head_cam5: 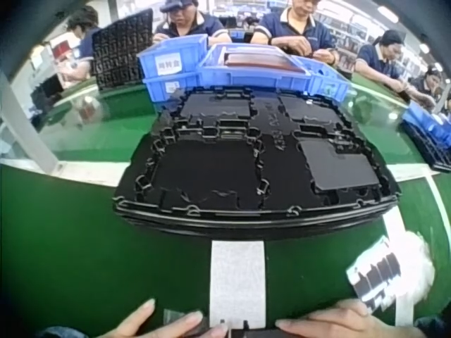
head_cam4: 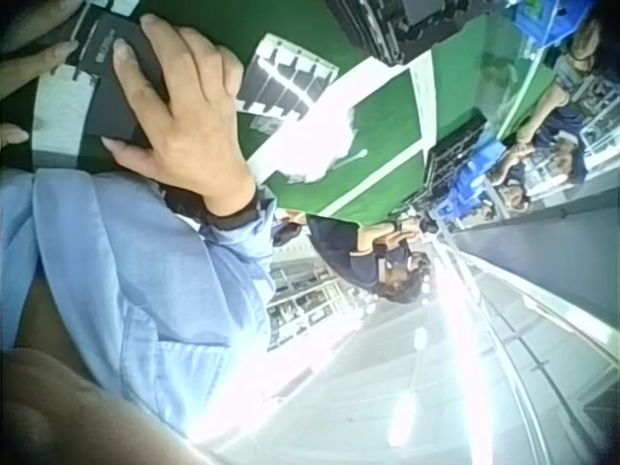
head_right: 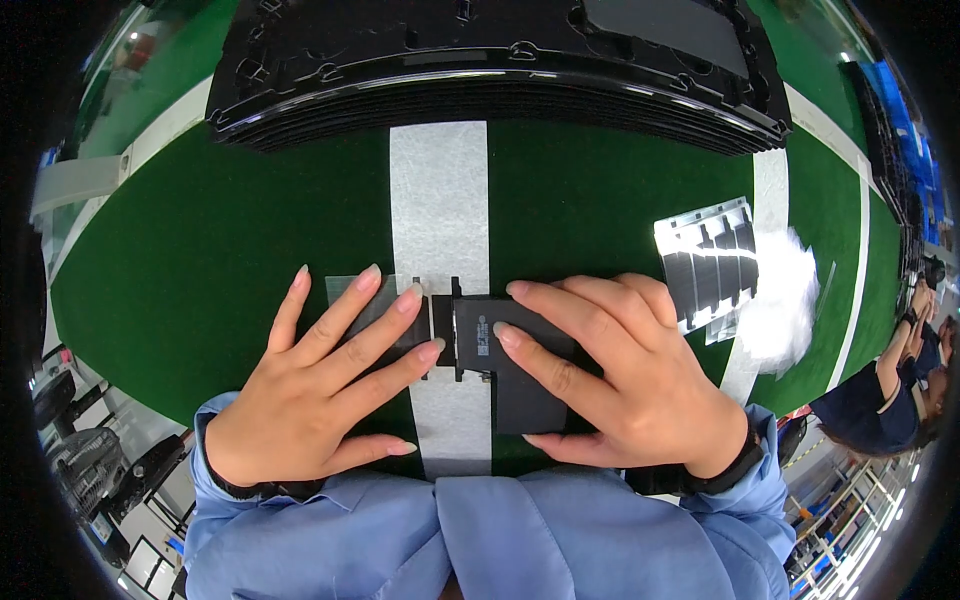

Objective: Assembling black plastic electronic components at a factory workbench.

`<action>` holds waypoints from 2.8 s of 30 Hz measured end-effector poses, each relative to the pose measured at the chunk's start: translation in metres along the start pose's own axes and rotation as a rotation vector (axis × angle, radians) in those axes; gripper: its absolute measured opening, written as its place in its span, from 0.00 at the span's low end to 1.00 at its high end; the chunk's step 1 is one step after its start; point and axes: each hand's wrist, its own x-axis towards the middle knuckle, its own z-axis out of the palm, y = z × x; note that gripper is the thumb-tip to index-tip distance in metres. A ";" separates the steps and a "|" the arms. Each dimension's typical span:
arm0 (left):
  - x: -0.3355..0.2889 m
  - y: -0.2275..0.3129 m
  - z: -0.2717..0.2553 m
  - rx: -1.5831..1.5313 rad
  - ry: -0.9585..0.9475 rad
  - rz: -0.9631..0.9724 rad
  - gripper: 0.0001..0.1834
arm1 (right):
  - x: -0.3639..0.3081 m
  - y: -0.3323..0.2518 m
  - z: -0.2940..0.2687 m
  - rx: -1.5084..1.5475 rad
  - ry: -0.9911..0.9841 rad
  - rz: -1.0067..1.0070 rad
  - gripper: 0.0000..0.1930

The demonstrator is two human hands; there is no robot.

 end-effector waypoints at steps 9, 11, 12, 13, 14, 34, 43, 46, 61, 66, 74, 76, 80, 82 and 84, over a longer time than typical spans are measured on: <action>-0.001 0.001 -0.001 0.017 0.042 0.014 0.34 | 0.004 -0.012 -0.009 -0.084 -0.105 0.034 0.35; 0.000 0.001 -0.001 0.042 0.068 0.027 0.34 | 0.004 -0.014 -0.011 -0.101 -0.116 0.032 0.35; 0.001 0.000 0.000 0.091 0.155 0.058 0.32 | 0.004 -0.014 -0.010 -0.093 -0.108 0.023 0.35; 0.002 -0.001 0.002 0.140 0.243 0.090 0.30 | 0.003 -0.014 -0.010 -0.084 -0.100 0.012 0.35; 0.005 -0.003 0.004 0.147 0.252 0.089 0.30 | 0.003 -0.013 -0.010 -0.093 -0.096 0.006 0.35; 0.028 -0.010 0.024 0.012 0.566 0.310 0.09 | -0.008 -0.014 -0.004 -0.092 0.063 -0.156 0.34; 0.021 -0.007 0.034 -0.760 0.729 0.066 0.07 | -0.020 -0.016 -0.035 0.160 0.133 -0.138 0.37; 0.015 -0.005 0.027 -0.911 0.973 0.045 0.07 | -0.024 -0.010 -0.046 0.260 0.077 -0.087 0.38; -0.001 0.048 0.023 0.290 0.461 0.366 0.12 | 0.010 0.005 -0.018 1.986 0.206 -0.373 0.44; 0.017 0.044 -0.050 -1.057 0.913 0.266 0.17 | 0.034 -0.013 -0.006 2.138 0.029 -0.384 0.46; 0.024 0.041 -0.051 -1.114 0.867 0.147 0.10 | 0.024 -0.009 -0.003 1.564 0.321 -0.231 0.38; 0.026 0.036 -0.048 -1.057 0.902 0.141 0.09 | 0.019 -0.012 -0.017 1.174 0.536 -0.165 0.23; 0.033 0.027 -0.044 -1.041 0.846 0.095 0.09 | 0.020 -0.024 -0.015 1.035 0.634 0.084 0.08; 0.034 0.021 -0.044 -1.149 0.757 0.165 0.09 | 0.021 -0.027 -0.013 1.078 0.687 0.103 0.05; 0.035 0.019 -0.044 -1.169 0.750 0.160 0.05 | 0.020 -0.027 -0.014 1.016 0.693 0.121 0.06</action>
